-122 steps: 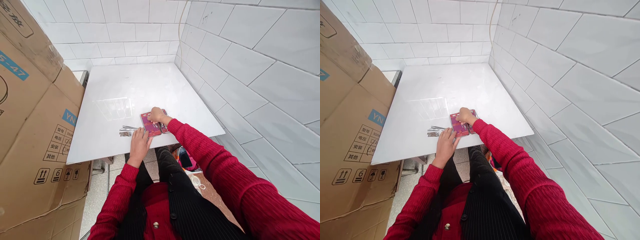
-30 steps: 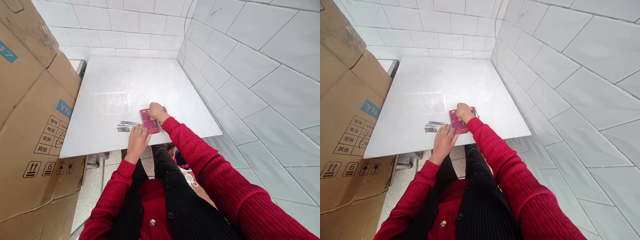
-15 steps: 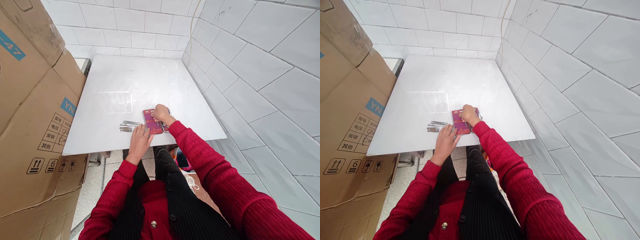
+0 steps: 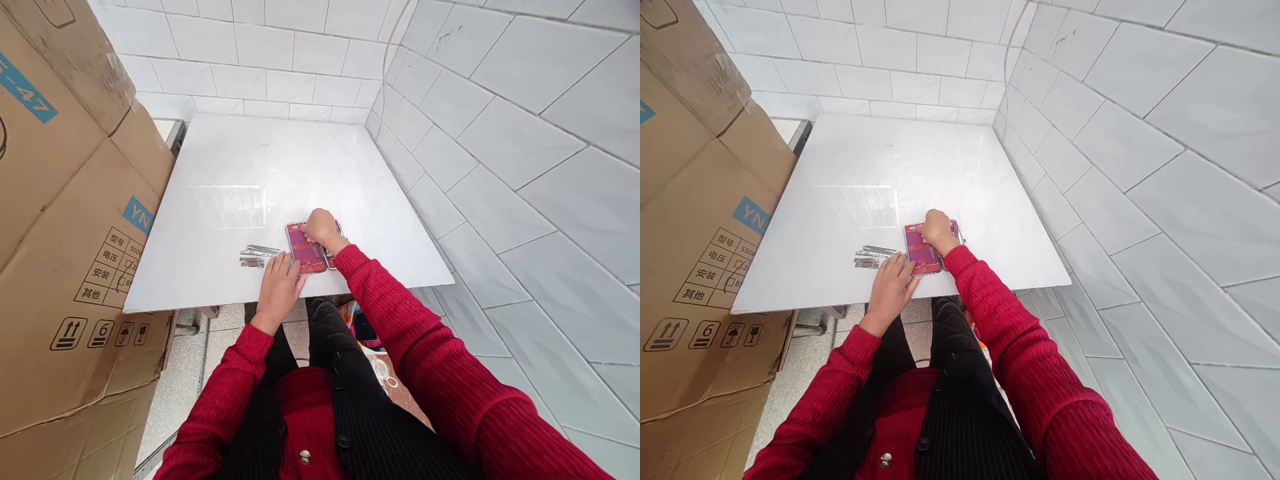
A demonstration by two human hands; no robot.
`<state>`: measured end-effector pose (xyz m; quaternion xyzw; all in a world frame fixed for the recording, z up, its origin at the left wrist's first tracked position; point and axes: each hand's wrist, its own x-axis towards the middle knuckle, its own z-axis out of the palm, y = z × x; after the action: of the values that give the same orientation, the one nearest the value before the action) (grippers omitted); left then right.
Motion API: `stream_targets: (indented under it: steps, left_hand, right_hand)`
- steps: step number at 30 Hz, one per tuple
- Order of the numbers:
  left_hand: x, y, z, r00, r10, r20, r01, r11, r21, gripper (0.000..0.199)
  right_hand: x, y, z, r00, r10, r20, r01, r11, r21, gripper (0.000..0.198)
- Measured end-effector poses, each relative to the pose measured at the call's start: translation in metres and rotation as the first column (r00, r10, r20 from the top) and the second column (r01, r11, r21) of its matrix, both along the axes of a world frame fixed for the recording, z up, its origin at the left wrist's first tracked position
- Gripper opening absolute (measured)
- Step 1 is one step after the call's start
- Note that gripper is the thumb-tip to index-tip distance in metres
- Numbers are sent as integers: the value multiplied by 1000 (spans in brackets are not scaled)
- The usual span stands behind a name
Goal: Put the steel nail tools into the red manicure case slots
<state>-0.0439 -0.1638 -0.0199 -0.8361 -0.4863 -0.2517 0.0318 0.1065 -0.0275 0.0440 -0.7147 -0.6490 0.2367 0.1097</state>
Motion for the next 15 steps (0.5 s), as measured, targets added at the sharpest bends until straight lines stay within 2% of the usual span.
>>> stream_targets:
  steps: [3, 6, 10, 13, 15]
  left_hand:
    - [0, 0, -1, 1000, 5, -5, -5, 1000, 11, 37]
    - [0, 0, -3, 1000, 9, -3, -9, 1000, 21, 36]
    - [0, 0, -5, 1000, 5, 18, -5, 1000, 13, 35]
    - [-1, 0, -4, 1000, 0, 27, 0, 1000, 9, 34]
    - [-1, 0, -3, 1000, -3, 28, 3, 1000, 10, 34]
  right_hand:
    - [-6, 7, 9, 1000, -12, -1, 12, 1000, -25, 25]
    - [-16, 14, 14, 999, 41, 31, -40, 999, -35, 22]
    - [-41, 23, 12, 959, 239, 152, -241, 970, -6, 19]
    - [-64, 25, 5, 878, 387, 282, -412, 910, 35, 21]
    - [-79, 21, 0, 836, 458, 303, -489, 872, 28, 23]
